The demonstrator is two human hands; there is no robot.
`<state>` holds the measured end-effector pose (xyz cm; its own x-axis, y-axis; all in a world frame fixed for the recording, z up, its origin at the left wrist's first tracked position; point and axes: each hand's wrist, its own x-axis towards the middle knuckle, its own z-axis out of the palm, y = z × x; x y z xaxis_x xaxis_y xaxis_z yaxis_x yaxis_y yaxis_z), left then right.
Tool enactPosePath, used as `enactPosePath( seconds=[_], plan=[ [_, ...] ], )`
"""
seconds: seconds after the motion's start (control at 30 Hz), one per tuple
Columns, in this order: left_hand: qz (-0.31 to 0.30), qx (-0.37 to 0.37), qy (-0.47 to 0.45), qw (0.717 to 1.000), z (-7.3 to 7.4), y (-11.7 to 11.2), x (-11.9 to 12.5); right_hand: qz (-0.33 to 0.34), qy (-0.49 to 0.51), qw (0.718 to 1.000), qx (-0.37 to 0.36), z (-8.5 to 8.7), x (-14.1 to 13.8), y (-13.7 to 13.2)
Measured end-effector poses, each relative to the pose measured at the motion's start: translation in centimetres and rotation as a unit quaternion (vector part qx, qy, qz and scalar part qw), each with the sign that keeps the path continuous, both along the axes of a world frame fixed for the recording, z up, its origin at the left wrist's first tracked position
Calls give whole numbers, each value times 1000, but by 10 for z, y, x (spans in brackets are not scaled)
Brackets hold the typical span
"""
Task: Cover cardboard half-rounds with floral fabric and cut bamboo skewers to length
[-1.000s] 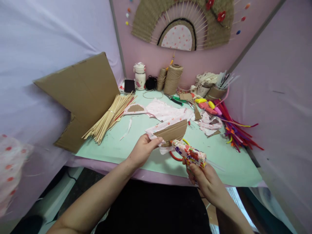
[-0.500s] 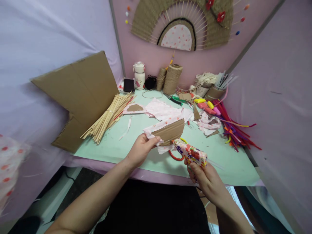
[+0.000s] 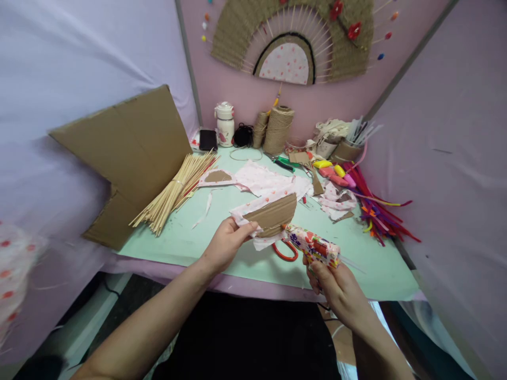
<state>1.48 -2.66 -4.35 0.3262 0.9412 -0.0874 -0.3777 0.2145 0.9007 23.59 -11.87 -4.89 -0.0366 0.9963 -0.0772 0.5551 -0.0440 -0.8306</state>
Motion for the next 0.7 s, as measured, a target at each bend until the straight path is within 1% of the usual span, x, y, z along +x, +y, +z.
enactPosePath(
  seconds=[0.13,0.3,0.53,0.63,0.7],
  plan=[
    [-4,8,2,1000,1,0,-1,-7,14,1000,-1,-5,3,0],
    [1,6,3,1000,2,0,-1,-18,5,1000,-18,-4,3,2],
    [8,-1,4,1000,1,-1,-2,-25,-8,1000,-16,-5,6,3],
    [12,-5,5,1000,-1,0,-3,-21,-17,1000,3,-3,4,3],
    [9,-2,6,1000,-1,0,-3,-23,-34,998,55,1,2,3]
  ],
)
